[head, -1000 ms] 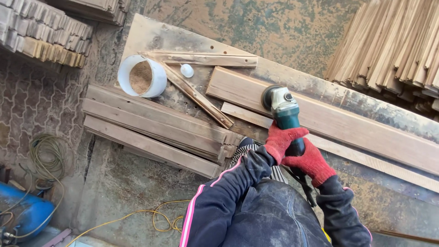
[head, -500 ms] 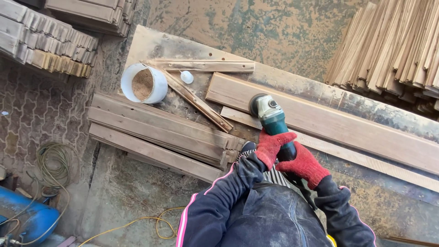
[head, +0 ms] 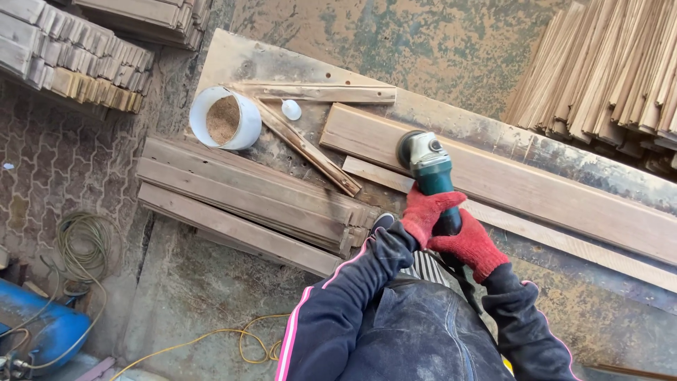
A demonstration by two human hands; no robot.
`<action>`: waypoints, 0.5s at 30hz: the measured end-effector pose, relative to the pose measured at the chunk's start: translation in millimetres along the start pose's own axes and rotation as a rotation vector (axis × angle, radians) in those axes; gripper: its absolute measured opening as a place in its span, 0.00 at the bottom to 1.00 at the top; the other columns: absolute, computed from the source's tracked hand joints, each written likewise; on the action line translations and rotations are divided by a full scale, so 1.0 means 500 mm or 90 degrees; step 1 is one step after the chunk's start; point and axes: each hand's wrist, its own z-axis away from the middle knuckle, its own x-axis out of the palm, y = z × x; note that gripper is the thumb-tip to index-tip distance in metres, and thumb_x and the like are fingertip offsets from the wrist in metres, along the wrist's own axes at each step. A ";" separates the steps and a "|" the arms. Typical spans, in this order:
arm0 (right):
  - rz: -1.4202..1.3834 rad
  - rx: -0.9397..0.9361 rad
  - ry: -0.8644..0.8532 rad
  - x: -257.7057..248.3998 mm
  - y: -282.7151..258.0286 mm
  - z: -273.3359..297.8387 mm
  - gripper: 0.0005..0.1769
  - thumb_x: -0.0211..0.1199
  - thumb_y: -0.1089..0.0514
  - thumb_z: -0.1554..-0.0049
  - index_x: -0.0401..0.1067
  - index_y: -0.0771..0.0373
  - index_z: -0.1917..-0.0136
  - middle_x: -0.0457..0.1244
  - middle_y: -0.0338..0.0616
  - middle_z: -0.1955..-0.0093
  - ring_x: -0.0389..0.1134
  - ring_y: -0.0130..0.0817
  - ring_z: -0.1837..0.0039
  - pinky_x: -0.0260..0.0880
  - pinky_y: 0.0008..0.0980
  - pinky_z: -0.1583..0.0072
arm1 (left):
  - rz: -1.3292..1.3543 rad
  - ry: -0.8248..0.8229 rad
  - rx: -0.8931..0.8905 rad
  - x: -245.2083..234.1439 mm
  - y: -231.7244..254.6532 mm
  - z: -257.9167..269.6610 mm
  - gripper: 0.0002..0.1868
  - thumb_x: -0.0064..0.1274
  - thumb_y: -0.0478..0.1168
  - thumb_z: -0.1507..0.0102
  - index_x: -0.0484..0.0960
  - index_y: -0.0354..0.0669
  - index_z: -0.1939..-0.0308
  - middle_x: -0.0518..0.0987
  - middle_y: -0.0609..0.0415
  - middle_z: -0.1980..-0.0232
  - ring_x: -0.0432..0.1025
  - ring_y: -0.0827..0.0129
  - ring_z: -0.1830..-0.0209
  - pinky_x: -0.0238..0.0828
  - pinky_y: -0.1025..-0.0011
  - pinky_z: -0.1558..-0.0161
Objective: Sanding a wooden plank using an angle grinder in a workshop environment.
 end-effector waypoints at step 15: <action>-0.098 0.065 0.060 -0.033 0.167 0.023 0.48 0.90 0.49 0.78 0.74 0.59 0.45 0.69 0.58 0.55 0.70 0.51 0.49 0.69 0.48 0.45 | -0.059 -0.102 -0.034 0.095 -0.088 0.035 0.47 0.77 0.43 0.66 0.77 0.40 0.43 0.82 0.43 0.52 0.77 0.50 0.47 0.72 0.57 0.41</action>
